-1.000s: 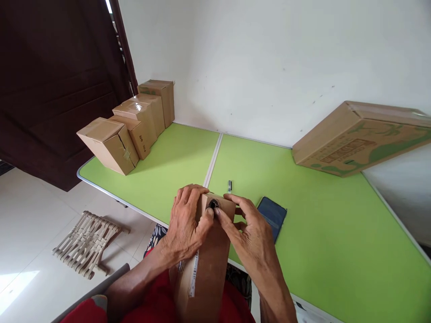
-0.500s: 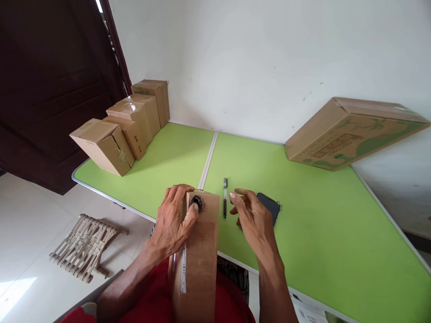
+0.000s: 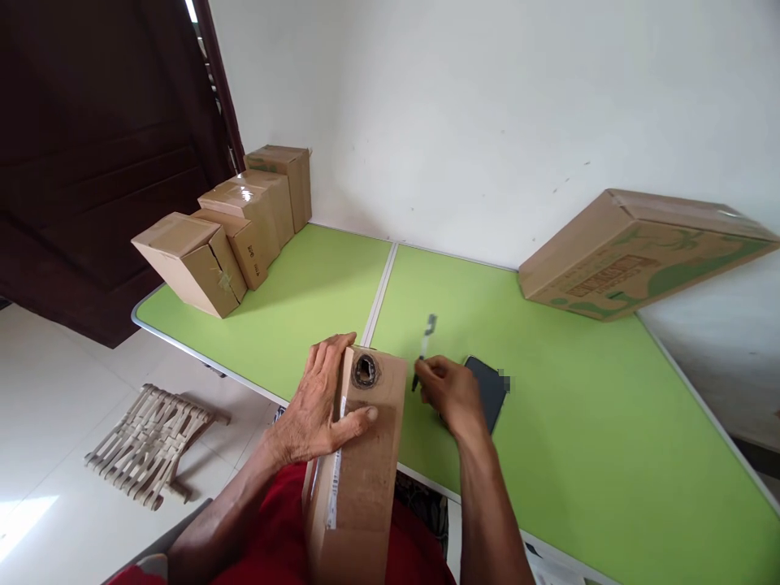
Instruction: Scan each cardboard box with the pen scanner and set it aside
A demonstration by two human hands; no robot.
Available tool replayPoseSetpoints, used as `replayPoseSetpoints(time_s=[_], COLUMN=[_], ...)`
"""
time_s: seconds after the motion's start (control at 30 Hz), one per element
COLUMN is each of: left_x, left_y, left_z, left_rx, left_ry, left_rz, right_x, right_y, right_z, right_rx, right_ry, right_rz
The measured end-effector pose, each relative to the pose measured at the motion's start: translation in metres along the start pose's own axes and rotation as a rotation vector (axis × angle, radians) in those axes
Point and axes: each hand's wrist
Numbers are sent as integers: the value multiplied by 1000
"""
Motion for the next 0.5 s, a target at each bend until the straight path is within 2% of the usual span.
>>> replayPoseSetpoints(time_s=[0.13,0.27,0.37,0.5], left_x=[1,3,2,-1], left_y=[-2,-3,-3,-4], left_z=[-2,-6,-5,-3], left_rx=[13,28,27,-11], left_ry=[-15,-10,0,2], left_rz=[33,64,86,112], right_x=[-23,-14,4,16], right_y=[-20,-47,-55,-51], right_z=[27,68,86,88], right_rx=[-120,-308,-369,-398], right_ry=[78,-80,-93,-129], right_rz=[-429,-841,-875,-822])
Point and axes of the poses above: each hand's wrist, its own z-axis away from the middle knuckle, its own x-axis out of the palm, y = z × x, and after that the axes turned 5 degrees about z, right-handed
